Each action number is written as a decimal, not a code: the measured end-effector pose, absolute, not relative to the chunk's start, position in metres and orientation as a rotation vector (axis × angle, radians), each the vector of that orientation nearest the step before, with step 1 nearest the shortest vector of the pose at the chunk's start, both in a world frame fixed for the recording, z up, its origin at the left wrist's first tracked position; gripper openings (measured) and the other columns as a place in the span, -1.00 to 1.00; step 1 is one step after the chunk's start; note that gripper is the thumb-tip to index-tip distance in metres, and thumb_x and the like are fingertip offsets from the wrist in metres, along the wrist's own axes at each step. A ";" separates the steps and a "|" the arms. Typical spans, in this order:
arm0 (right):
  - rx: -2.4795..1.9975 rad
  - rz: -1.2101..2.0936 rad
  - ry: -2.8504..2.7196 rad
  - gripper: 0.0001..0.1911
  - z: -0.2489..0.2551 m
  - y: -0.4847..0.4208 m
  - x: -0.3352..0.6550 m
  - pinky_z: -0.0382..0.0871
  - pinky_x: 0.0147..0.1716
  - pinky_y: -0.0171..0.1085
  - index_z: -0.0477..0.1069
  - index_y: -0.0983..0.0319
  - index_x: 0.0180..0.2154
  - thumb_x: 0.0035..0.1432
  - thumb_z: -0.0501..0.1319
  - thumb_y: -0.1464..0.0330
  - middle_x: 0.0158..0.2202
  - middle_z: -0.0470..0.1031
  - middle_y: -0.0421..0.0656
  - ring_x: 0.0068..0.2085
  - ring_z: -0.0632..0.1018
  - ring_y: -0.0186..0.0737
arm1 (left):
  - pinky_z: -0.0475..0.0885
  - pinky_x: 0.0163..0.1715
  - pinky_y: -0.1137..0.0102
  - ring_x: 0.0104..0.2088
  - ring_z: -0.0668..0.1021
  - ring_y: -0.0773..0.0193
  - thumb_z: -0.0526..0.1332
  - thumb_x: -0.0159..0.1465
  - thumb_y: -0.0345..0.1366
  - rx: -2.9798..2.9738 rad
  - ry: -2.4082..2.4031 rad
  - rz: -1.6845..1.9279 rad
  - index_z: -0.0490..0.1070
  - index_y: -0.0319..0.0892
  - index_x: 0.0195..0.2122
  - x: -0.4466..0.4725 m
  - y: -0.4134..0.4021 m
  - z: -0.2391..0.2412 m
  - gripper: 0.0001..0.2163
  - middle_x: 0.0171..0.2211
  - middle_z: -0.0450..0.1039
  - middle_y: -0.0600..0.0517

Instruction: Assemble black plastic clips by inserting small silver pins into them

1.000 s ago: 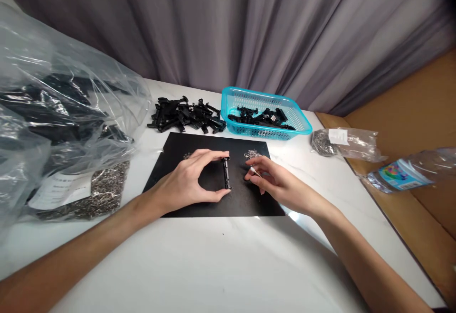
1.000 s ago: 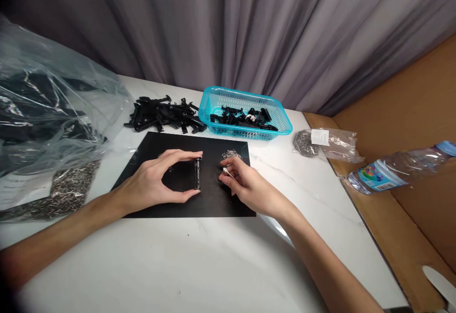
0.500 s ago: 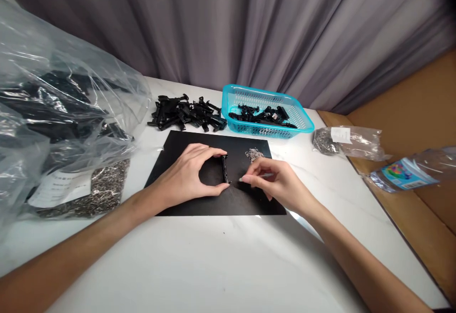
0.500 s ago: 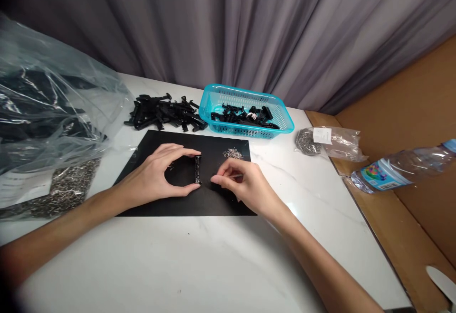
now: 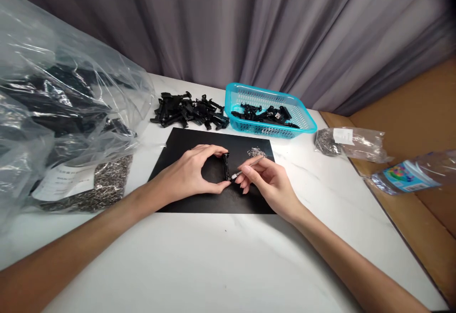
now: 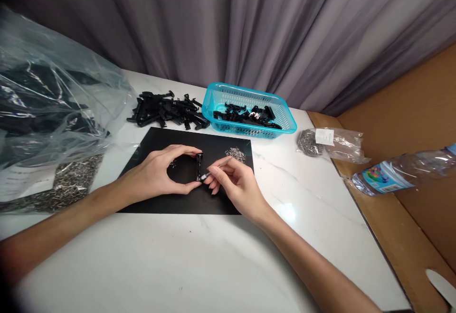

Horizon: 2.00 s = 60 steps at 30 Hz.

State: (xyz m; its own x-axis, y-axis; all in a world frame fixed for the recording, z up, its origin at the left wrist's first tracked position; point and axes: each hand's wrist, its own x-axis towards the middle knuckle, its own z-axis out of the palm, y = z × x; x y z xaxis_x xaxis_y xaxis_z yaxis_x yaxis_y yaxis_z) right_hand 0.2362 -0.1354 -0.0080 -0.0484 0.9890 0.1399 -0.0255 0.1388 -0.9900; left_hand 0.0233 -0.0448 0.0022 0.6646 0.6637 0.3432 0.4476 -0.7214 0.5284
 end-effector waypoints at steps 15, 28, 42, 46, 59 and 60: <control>-1.077 1.069 -1.420 -0.72 -0.010 -0.136 0.242 0.58 -0.42 -0.28 0.52 0.24 -0.20 0.35 0.30 0.14 -0.34 0.60 -0.13 -0.41 0.59 -0.31 | 0.51 0.22 0.06 0.23 0.53 -0.09 0.48 0.01 -0.14 2.558 0.800 0.774 0.52 -0.18 0.02 0.028 -0.035 -0.003 -0.47 0.02 0.62 -0.12; -1.077 1.015 -1.438 -0.80 -0.020 -0.139 0.240 0.60 -0.37 -0.26 0.55 0.26 -0.18 0.37 0.30 0.24 -0.30 0.62 -0.12 -0.40 0.62 -0.31 | 0.49 0.24 0.07 0.24 0.52 -0.09 0.48 0.02 -0.18 2.577 0.755 0.817 0.49 -0.20 0.04 0.029 -0.035 -0.009 -0.45 0.04 0.60 -0.16; -1.079 0.933 -1.515 -0.76 -0.022 -0.139 0.238 0.64 -0.35 -0.19 0.57 0.22 -0.17 0.37 0.28 0.18 -0.31 0.62 -0.12 -0.40 0.63 -0.26 | 0.51 0.20 0.15 0.20 0.54 -0.04 0.45 0.04 -0.19 2.606 0.728 0.832 0.47 -0.20 0.04 0.029 -0.033 -0.008 -0.48 -0.01 0.60 -0.11; -1.104 0.932 -1.479 -0.72 -0.015 -0.138 0.236 0.59 -0.39 -0.22 0.53 0.23 -0.22 0.37 0.27 0.13 -0.33 0.60 -0.14 -0.42 0.60 -0.27 | 0.54 0.07 0.19 0.02 0.59 0.02 0.43 0.05 -0.19 2.662 0.706 0.833 0.47 -0.20 -0.01 0.029 -0.032 -0.003 -0.52 -0.09 0.59 -0.08; -1.596 -0.030 -1.975 -0.72 0.018 -0.120 0.314 0.39 -0.14 -0.03 0.35 0.19 -0.27 0.48 -0.05 0.42 -0.23 0.42 -0.01 -0.18 0.43 -0.01 | 0.43 0.15 0.09 0.07 0.50 -0.04 0.45 0.10 -0.06 2.717 0.723 0.724 0.41 -0.13 0.06 0.024 -0.026 0.002 -0.46 -0.01 0.52 -0.07; -1.611 0.003 -2.005 -0.73 0.018 -0.120 0.316 0.41 -0.13 -0.04 0.39 0.20 -0.25 0.48 -0.02 0.42 -0.22 0.43 -0.01 -0.16 0.44 -0.01 | 0.43 0.15 0.09 0.08 0.49 -0.04 0.44 0.11 -0.07 2.717 0.724 0.703 0.40 -0.13 0.08 0.024 -0.026 0.002 -0.46 0.00 0.51 -0.07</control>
